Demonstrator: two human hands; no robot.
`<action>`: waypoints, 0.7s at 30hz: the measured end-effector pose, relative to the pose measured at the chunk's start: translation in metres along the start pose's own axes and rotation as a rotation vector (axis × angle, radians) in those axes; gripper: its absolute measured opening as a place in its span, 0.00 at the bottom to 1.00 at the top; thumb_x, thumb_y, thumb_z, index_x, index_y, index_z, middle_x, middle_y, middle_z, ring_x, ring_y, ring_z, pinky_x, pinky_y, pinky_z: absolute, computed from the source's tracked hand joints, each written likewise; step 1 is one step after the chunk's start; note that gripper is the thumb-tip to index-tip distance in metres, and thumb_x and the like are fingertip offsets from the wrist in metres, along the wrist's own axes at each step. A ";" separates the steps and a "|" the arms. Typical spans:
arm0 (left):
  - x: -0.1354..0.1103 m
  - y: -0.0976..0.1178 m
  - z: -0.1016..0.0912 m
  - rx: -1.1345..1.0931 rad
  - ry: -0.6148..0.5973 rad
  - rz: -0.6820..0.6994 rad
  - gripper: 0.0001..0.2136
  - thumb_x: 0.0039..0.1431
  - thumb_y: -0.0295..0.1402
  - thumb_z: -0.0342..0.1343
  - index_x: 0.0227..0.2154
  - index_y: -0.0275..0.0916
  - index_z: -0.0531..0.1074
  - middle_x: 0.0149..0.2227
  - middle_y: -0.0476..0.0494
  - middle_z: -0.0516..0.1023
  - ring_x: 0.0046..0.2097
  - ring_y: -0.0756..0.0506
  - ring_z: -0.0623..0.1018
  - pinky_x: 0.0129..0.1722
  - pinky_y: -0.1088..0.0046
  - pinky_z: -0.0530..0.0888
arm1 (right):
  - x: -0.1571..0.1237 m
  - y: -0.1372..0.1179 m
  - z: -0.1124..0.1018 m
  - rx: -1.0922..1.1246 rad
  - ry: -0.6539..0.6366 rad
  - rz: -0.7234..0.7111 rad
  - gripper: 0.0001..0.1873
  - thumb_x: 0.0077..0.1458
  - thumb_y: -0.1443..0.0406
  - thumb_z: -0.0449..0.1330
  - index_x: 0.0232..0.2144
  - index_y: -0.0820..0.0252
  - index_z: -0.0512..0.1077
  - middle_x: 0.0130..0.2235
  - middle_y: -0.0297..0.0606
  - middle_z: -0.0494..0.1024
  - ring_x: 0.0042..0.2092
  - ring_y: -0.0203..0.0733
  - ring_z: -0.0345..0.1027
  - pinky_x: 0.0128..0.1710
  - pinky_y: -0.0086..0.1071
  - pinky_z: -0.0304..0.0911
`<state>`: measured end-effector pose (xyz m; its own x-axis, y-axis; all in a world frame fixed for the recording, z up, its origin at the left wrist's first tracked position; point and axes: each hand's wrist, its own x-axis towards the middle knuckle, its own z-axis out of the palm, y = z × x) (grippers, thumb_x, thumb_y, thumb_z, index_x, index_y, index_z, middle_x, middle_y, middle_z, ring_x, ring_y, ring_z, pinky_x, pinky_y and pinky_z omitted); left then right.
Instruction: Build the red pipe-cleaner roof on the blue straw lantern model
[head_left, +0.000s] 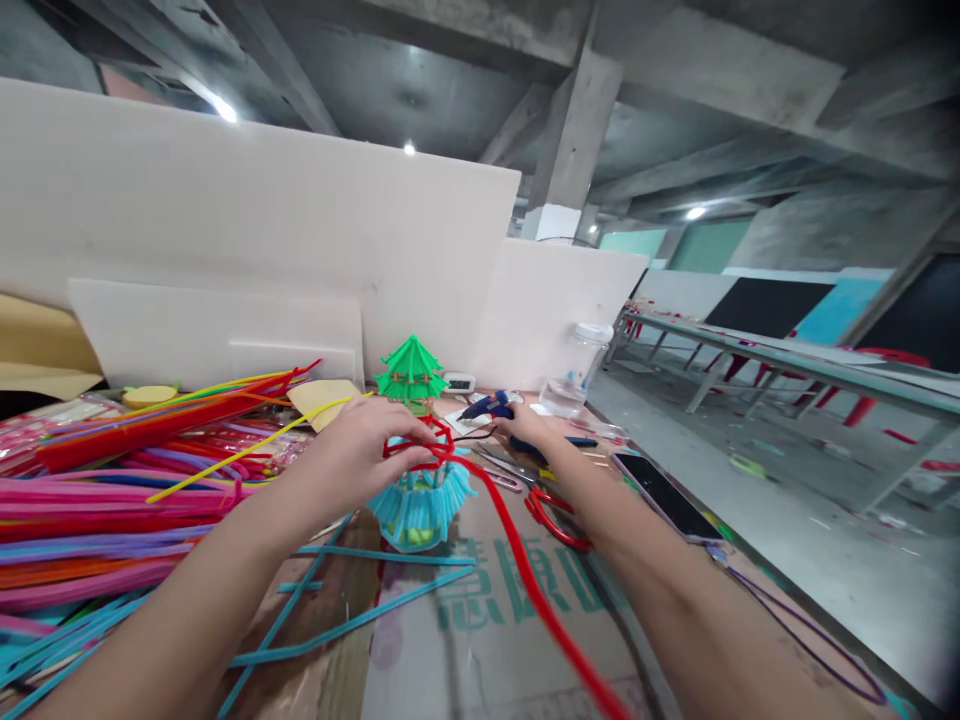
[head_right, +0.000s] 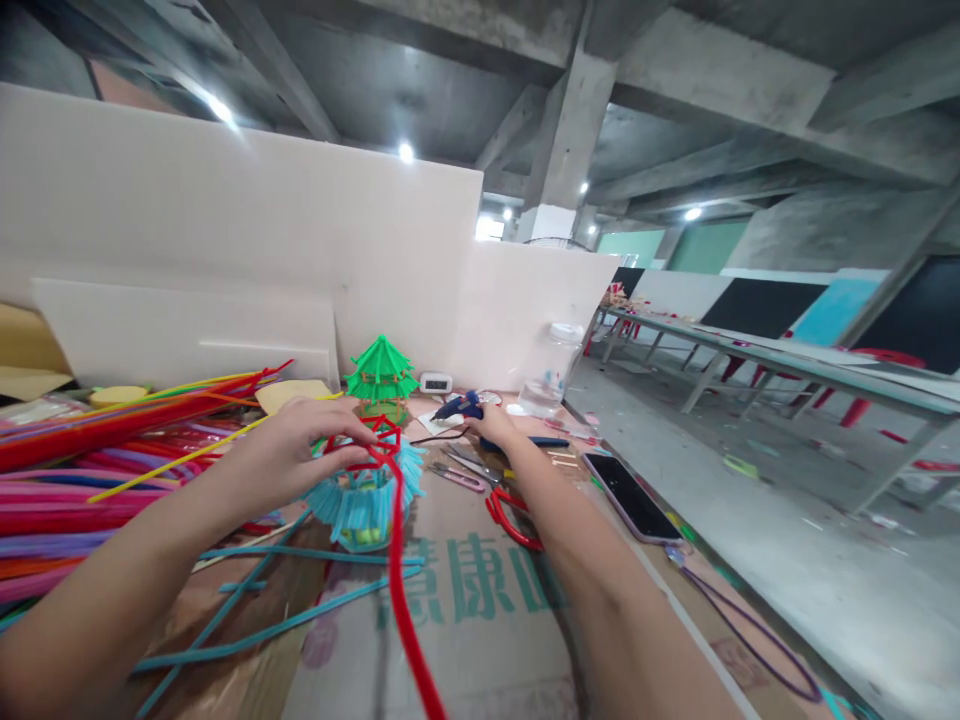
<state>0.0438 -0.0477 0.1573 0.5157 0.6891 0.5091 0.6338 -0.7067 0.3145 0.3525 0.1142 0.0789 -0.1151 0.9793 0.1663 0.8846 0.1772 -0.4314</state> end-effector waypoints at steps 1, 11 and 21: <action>-0.001 -0.001 -0.003 -0.016 -0.018 0.012 0.10 0.63 0.39 0.55 0.41 0.45 0.79 0.44 0.44 0.82 0.49 0.41 0.78 0.53 0.62 0.69 | -0.003 0.001 -0.003 -0.012 -0.012 -0.005 0.16 0.63 0.58 0.59 0.48 0.64 0.71 0.47 0.42 0.76 0.45 0.42 0.73 0.46 0.42 0.71; -0.015 -0.056 -0.005 -0.115 -0.209 -0.229 0.52 0.47 0.50 0.66 0.70 0.42 0.44 0.70 0.33 0.53 0.68 0.33 0.60 0.63 0.58 0.65 | -0.050 -0.011 -0.048 -0.115 0.030 -0.022 0.18 0.58 0.61 0.60 0.48 0.64 0.74 0.45 0.49 0.80 0.45 0.48 0.73 0.43 0.34 0.63; -0.011 -0.057 0.028 -0.438 -0.232 -0.312 0.50 0.50 0.46 0.64 0.70 0.40 0.42 0.71 0.34 0.51 0.69 0.35 0.60 0.63 0.59 0.66 | -0.151 -0.124 -0.088 0.122 0.068 -0.365 0.15 0.63 0.51 0.54 0.36 0.57 0.68 0.33 0.35 0.79 0.32 0.38 0.70 0.31 0.29 0.59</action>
<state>0.0182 -0.0108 0.1116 0.4865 0.8578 0.1660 0.5044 -0.4309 0.7483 0.2998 -0.0647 0.1857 -0.3782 0.8421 0.3845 0.7304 0.5267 -0.4348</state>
